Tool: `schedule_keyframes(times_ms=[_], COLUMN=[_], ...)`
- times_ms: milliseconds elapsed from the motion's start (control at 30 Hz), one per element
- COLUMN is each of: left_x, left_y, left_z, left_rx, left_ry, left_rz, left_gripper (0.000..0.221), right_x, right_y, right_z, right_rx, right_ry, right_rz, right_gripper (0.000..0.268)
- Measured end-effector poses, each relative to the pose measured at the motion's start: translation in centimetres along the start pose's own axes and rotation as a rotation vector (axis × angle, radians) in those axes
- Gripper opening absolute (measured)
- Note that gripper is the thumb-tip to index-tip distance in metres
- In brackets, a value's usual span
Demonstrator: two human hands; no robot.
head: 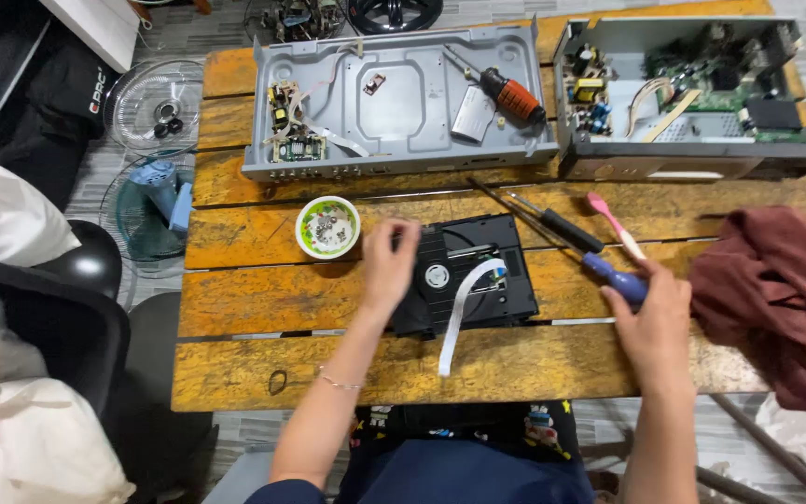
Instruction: Cleaning and disassembling an optical drive assembly from a DVD player using a toothbrush, bulb blower, and screwdriver
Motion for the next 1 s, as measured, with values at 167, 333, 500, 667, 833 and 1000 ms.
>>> schedule_keyframes(times_ms=[167,333,500,667,833,1000], left_x=[-1.7,-3.1,-3.4,-3.3,-2.8,-2.6], left_y=[-0.3,-0.1,2.1,3.0,3.3,3.6], left_z=[0.8,1.6,2.6,3.1,3.1,3.0], left_rx=[0.009,0.195,0.300,0.276,0.173,0.274], left_ry=[0.229,0.224,0.322,0.320,0.402,0.284], left_rz=[-0.112,-0.181,-0.129,-0.215,-0.315,-0.324], left_gripper=[0.038,0.053,0.069,0.065,0.063,0.069], right_x=[2.6,4.6,2.3,8.5,16.7,24.6], right_y=[-3.4,-8.5,-9.7,-11.8,-10.7,-10.2], right_z=[0.1,-0.5,-4.2,-7.6,-8.9,-9.9], right_rx=[-0.108,-0.562,-0.667,-0.554,-0.398,-0.192], right_ry=[0.027,-0.238,-0.406,-0.412,-0.335,-0.509], right_rz=[-0.249,-0.617,-1.247,-1.343,-1.551,-1.424], right_gripper=[0.045,0.040,0.030,0.018,0.053,0.037])
Point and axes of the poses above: each hand's wrist, its own z-axis away from the middle knuckle, its own y-axis out of the palm, x = y × z, the point moved 9 cm from there along -z, towards the middle knuckle, and after that the axes turned 1 degree about -y, right-handed, at the moved point
